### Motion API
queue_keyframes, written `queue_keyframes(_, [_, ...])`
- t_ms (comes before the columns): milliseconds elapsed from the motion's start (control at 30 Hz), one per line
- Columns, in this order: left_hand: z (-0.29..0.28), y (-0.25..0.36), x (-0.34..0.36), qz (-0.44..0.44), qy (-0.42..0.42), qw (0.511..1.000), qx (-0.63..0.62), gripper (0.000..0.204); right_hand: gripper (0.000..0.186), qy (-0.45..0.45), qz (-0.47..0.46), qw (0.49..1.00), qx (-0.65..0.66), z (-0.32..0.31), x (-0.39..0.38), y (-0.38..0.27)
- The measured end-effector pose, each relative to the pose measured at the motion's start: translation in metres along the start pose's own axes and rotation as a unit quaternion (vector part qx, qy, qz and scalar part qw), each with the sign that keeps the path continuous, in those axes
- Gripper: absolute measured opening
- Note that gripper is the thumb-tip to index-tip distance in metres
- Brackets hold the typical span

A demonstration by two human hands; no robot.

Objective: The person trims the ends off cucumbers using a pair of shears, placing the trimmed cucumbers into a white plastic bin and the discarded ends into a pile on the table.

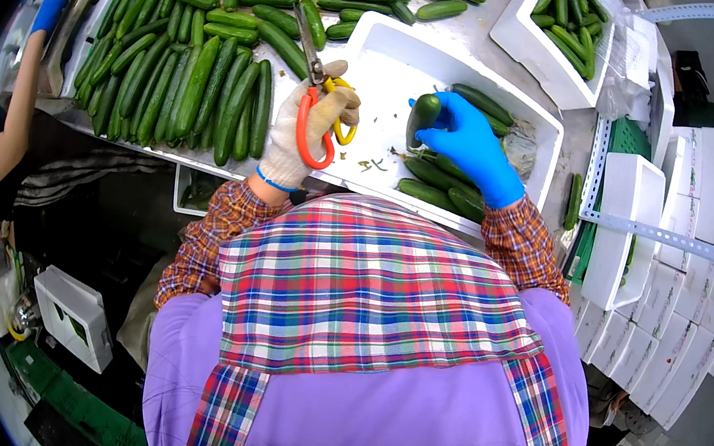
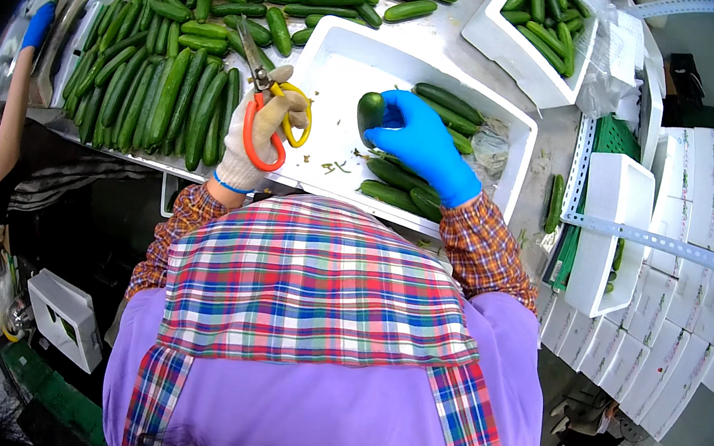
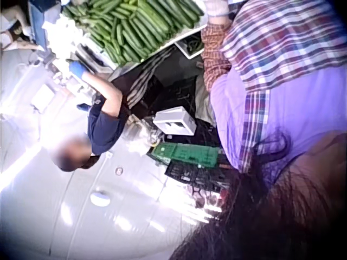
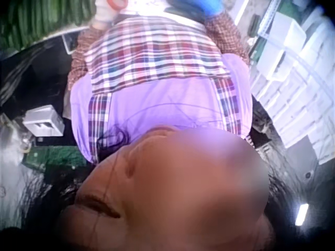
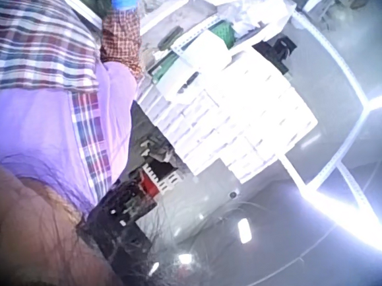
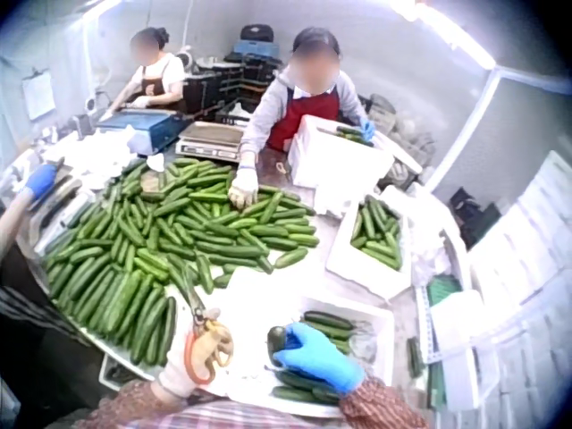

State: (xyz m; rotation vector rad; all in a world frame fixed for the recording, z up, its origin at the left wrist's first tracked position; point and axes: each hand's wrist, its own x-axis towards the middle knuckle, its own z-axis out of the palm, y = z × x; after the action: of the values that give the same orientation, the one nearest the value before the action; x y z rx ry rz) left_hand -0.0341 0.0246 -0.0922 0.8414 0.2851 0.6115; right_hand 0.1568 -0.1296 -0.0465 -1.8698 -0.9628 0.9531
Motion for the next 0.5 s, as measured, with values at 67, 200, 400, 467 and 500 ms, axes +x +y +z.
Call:
queue_keyframes(67, [-0.004, -0.002, 0.002, 0.004, -0.004, 1.000, 0.004, 0.050, 0.040, 0.044, -0.084, 0.995, -0.027, 0.002, -0.013, -0.005])
queue_keyframes(200, [-0.005, -0.005, 0.003, 0.000, -0.016, 0.997, 0.082, 0.053, 0.041, 0.066, -0.128, 0.989, -0.020, 0.004, -0.028, -0.018])
queue_keyframes(400, [0.000, -0.003, 0.000, 0.000, -0.036, 0.981, 0.188, 0.048, 0.058, -0.057, 0.018, 0.764, 0.642, 0.004, -0.032, -0.006])
queue_keyframes(467, [0.004, -0.002, 0.000, -0.023, -0.037, 0.971, 0.235, 0.047, 0.061, -0.089, 0.014, 0.718, 0.690, 0.003, -0.032, -0.001])
queue_keyframes(500, [0.008, 0.000, -0.001, -0.037, -0.040, 0.964, 0.261, 0.046, 0.061, -0.090, 0.016, 0.696, 0.712, 0.005, -0.033, 0.000])
